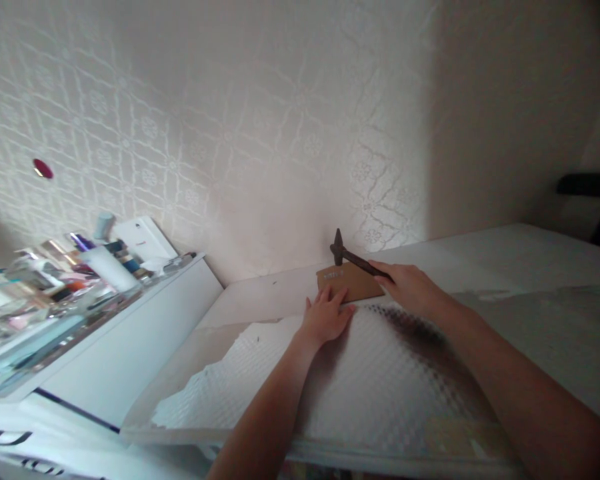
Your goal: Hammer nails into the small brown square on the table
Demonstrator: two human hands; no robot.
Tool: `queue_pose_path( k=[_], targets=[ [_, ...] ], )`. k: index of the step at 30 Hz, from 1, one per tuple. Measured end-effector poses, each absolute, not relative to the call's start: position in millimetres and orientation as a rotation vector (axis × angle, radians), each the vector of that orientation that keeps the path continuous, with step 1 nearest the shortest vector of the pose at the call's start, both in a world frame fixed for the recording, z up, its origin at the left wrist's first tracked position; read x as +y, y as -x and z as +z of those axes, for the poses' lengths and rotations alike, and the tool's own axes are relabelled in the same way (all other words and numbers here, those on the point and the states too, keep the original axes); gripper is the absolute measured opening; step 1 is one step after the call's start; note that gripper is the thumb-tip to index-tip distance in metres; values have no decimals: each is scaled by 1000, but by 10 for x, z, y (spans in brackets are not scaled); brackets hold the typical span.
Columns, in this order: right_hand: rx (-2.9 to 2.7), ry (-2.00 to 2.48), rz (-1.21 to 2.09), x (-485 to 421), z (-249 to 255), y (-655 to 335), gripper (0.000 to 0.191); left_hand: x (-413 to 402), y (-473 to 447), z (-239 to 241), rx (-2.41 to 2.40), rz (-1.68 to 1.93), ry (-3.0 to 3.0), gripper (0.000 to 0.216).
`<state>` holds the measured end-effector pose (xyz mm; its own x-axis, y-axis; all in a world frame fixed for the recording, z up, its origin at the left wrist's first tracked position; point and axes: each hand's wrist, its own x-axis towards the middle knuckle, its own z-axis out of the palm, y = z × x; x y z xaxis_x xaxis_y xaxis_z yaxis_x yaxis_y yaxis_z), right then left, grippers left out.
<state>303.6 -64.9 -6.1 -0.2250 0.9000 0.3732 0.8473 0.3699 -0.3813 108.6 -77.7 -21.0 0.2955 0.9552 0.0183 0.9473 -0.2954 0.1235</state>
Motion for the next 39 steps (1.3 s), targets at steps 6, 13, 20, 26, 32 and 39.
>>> queue_pose_path(
  k=[6,13,20,26,32,39],
  targets=[
    [-2105,1473,160,-653,-68,-3027,43,-779,-1084,-204,1810,122,-2450,56],
    [-2072,1492,207,-687,-20,-3033,43,-792,-1085,-198,1813,135,-2453,55],
    [-2062,1479,198,-659,-50,-3048,42,-780,-1084,-207,1819,120,-2444,56],
    [-2071,1475,228,-654,-59,-3056,43,-764,-1064,-235,1794,153,-2478,56],
    [-2071,1480,249,-661,-49,-3055,43,-779,-1073,-216,1794,143,-2474,56],
    [-2053,1461,239,-632,-79,-3055,43,-774,-1075,-218,1803,115,-2496,58]
  ],
)
